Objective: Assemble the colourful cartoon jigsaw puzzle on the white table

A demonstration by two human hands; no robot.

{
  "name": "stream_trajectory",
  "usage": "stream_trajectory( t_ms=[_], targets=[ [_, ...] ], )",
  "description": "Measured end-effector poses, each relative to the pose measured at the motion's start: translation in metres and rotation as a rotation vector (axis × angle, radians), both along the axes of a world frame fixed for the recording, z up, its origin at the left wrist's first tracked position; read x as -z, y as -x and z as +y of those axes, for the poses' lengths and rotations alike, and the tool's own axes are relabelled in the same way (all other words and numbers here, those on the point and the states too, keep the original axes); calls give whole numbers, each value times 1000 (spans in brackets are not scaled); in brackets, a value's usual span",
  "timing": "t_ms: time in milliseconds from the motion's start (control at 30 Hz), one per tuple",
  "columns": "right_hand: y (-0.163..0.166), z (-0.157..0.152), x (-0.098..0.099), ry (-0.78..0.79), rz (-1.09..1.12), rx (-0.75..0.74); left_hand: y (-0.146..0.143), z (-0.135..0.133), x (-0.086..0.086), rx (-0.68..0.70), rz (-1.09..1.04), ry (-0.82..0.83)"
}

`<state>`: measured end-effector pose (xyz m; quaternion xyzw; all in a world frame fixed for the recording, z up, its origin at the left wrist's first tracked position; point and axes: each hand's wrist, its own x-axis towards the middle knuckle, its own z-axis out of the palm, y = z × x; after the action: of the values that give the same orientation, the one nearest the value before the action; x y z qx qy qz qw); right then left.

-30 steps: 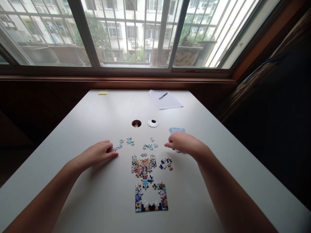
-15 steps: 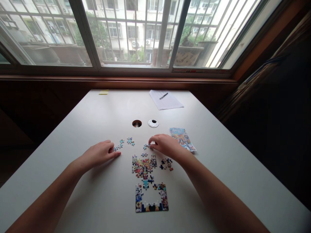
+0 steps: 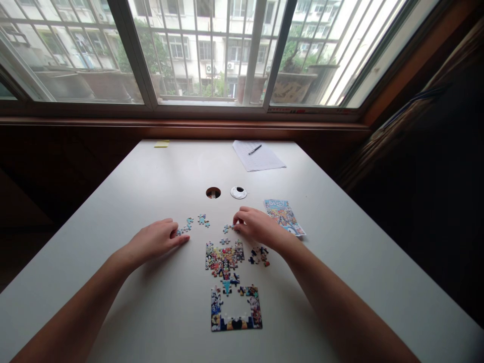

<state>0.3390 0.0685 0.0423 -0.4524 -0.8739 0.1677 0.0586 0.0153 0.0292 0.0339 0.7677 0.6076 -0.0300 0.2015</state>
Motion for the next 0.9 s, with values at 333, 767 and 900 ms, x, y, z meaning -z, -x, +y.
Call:
stream_trajectory(
  t_ms=[333, 767, 900],
  targets=[
    [-2, 4, 7, -127, -11, -25, 0, -1, 2, 12, 12, -27],
    [-3, 9, 24, -279, 62, -54, 6, 5, 9, 10, -53, -65],
    [-3, 9, 29, -315, 89, -61, 7, 6, 10, 11, -54, -67]
  ],
)
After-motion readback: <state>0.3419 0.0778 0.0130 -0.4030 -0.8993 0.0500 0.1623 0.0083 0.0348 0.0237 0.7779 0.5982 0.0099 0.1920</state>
